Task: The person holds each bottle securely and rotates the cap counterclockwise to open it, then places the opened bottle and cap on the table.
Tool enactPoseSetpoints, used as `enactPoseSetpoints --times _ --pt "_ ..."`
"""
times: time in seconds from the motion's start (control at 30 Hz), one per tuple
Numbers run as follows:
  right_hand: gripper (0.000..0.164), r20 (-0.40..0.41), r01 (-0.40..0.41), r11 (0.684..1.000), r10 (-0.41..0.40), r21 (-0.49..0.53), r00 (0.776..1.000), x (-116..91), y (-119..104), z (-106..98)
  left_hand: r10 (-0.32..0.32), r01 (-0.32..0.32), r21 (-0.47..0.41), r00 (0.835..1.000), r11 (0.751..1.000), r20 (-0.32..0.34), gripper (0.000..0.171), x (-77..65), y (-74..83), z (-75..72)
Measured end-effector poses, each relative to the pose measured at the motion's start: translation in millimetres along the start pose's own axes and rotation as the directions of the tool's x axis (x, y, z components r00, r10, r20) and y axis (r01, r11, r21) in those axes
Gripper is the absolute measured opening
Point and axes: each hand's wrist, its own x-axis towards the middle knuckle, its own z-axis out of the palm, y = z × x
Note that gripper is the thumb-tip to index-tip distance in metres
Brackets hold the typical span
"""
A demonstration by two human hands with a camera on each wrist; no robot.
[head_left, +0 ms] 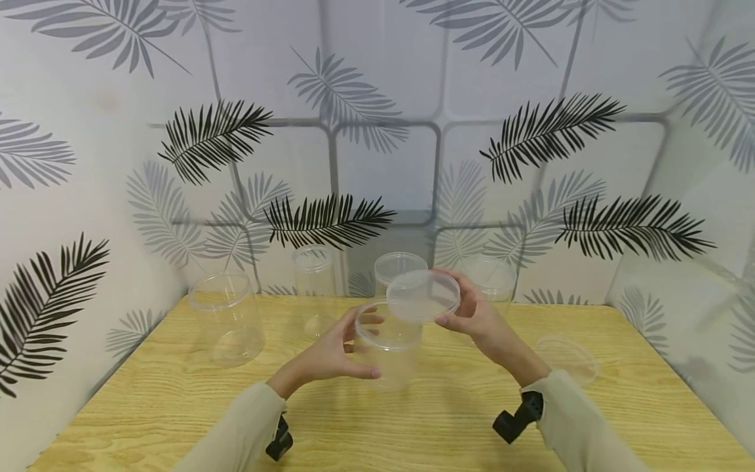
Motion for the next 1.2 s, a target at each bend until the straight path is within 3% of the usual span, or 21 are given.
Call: enactPoseSetpoints --times 0.27,0.6,0.97,1.2 --pt "0.069 -0.052 0.019 0.997 -0.023 -0.069 0.998 -10.8 -9.9 -17.5 0.007 -0.005 0.037 0.998 0.999 -0.055 0.094 -6.5 -12.1 -12.0" --pt "0.070 -0.072 -0.039 0.984 0.027 -0.174 0.997 -30.0 -16.6 -44.0 -0.007 0.025 0.124 0.990 0.992 -0.140 0.095 -10.9 -23.4 -24.0" --pt "0.077 -0.034 -0.179 0.894 0.182 -0.411 0.983 -47.8 -15.1 -63.7 -0.086 0.105 0.151 0.988 0.983 -0.129 0.095 -14.9 -30.0 -29.4" --pt "0.075 -0.018 -0.215 0.842 0.238 -0.496 0.971 -57.9 -4.9 -74.9 -0.089 0.103 0.143 0.991 0.984 -0.099 0.096 -13.6 -38.0 -28.4"
